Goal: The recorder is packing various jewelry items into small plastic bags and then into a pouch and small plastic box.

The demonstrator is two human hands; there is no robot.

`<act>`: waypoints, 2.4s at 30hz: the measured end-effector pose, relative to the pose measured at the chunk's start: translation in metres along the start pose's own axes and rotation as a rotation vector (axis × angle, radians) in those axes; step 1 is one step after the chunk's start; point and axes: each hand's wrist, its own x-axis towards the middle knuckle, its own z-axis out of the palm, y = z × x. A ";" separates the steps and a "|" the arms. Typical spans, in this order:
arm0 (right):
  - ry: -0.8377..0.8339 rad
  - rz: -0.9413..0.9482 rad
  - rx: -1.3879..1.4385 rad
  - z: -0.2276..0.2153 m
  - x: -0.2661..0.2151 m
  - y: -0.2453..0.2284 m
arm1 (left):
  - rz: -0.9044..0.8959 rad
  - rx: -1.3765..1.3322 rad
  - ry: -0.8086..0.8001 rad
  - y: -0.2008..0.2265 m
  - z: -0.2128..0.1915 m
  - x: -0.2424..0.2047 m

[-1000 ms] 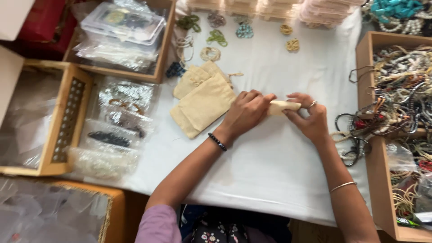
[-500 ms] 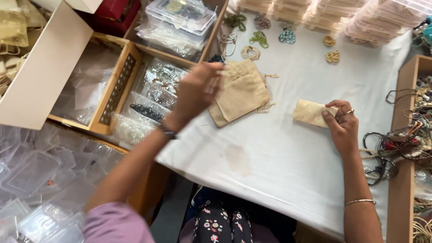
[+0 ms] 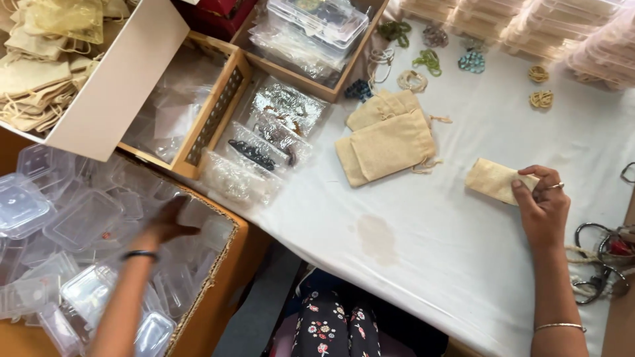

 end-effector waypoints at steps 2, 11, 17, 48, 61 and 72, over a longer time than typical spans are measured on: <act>0.009 0.047 -0.082 0.002 -0.003 0.008 | 0.191 0.224 0.153 -0.020 0.061 0.034; 0.003 -0.008 0.042 -0.003 0.000 0.007 | -0.466 -0.118 -0.348 0.115 -0.156 -0.099; -0.080 0.101 0.301 -0.004 0.008 -0.012 | 0.216 -0.594 -0.229 0.164 -0.246 -0.110; -0.495 0.515 0.908 -0.032 -0.006 -0.030 | 0.766 -1.983 -1.280 0.674 0.016 -0.006; -0.496 0.054 0.236 -0.038 -0.030 -0.003 | 0.967 -0.904 -0.935 0.678 0.009 -0.027; -0.223 0.041 0.178 -0.020 -0.025 -0.059 | 0.811 -0.881 -0.886 0.678 0.020 -0.016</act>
